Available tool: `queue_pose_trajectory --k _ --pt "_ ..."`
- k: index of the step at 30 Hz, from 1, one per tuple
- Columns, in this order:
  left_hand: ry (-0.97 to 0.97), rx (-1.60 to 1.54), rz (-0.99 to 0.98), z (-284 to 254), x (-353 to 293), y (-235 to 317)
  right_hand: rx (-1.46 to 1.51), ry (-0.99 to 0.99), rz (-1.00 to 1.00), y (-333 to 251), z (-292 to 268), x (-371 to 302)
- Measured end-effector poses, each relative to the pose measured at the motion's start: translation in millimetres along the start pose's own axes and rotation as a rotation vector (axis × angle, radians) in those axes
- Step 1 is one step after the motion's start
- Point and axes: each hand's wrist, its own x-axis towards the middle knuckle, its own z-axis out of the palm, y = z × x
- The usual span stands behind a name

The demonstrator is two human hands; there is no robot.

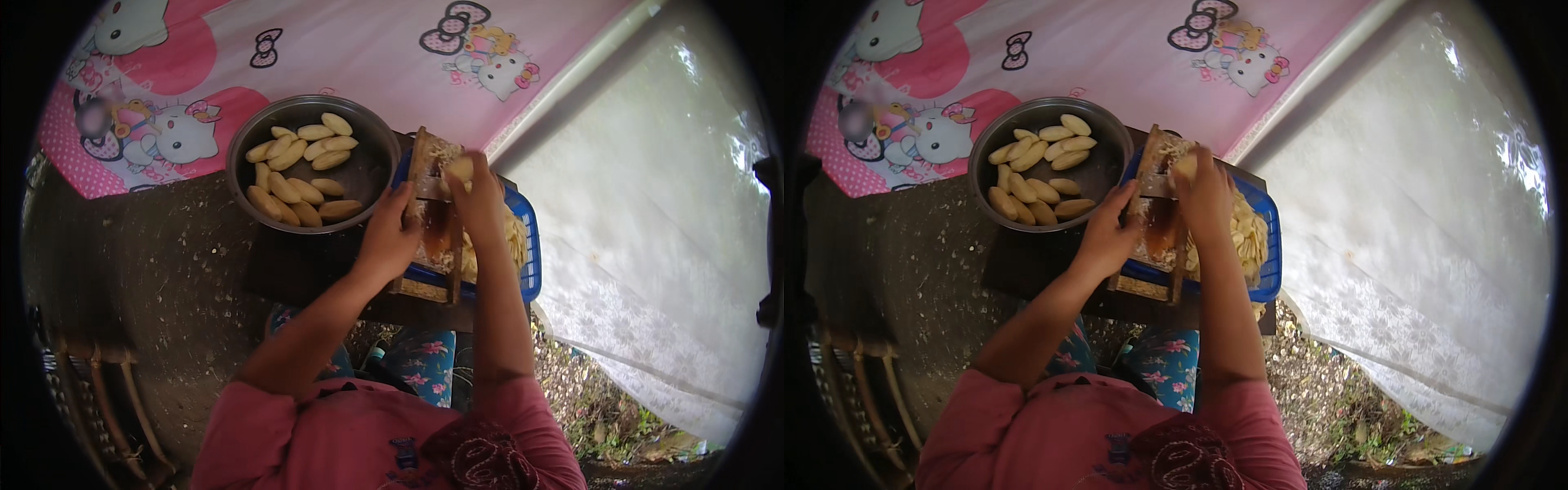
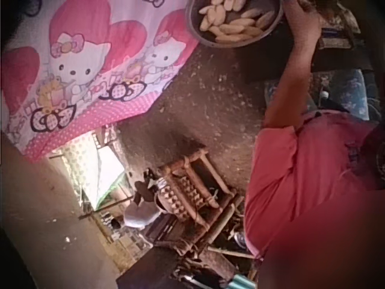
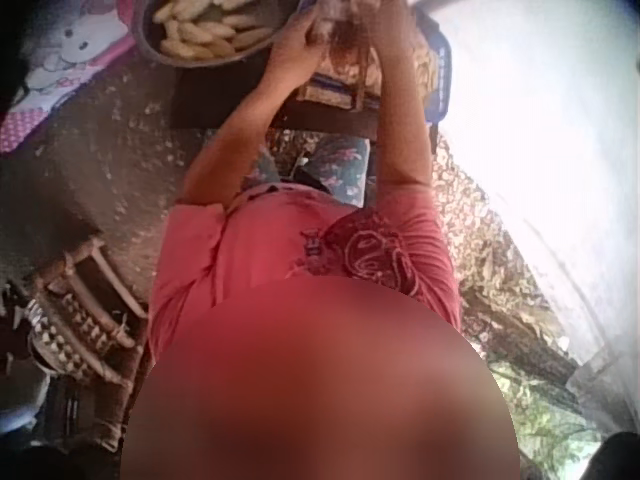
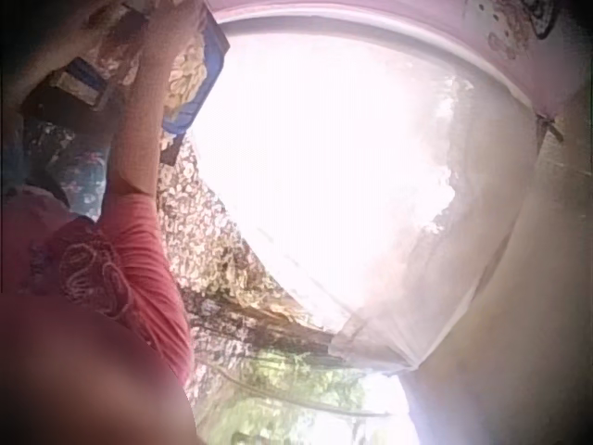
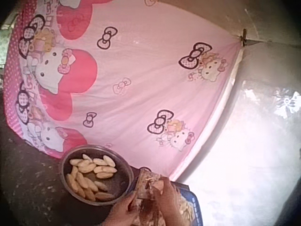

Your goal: The person sits and repeatedly slices peeled, oblong vegetables using a wooden manual slicer. Slices fall into a blue basket while whole vegetables are taken from a metal bowl. The person handles each vegetable one at a time and continues the slicing cycle.

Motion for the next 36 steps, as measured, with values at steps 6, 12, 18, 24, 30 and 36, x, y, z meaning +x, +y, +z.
queue_pose_trajectory --k 6,12,18,24,30,36 --pt "-0.036 -0.144 -0.062 -4.4 0.1 13.4 -0.047 -0.151 0.048 -27.2 -30.7 -28.8" --pt "0.003 -0.048 -0.021 0.6 -0.6 0.5 -0.065 -0.099 -0.066 -22.8 -20.0 -52.5" --pt "0.020 0.015 0.036 -0.5 1.2 4.4 0.019 -0.102 0.028 -11.6 -6.1 15.2" --pt "-0.015 -0.071 -0.041 -1.7 0.2 4.8 -0.050 -0.146 -0.080 -28.8 -40.1 -73.6" --pt "-0.051 -0.086 -0.043 -2.4 0.5 7.8 -0.131 -0.088 0.043 -0.3 0.2 24.1" --pt "-0.064 -0.216 -0.071 -5.0 0.6 10.0 -0.090 -0.106 -0.146 -22.2 -35.7 -53.9"
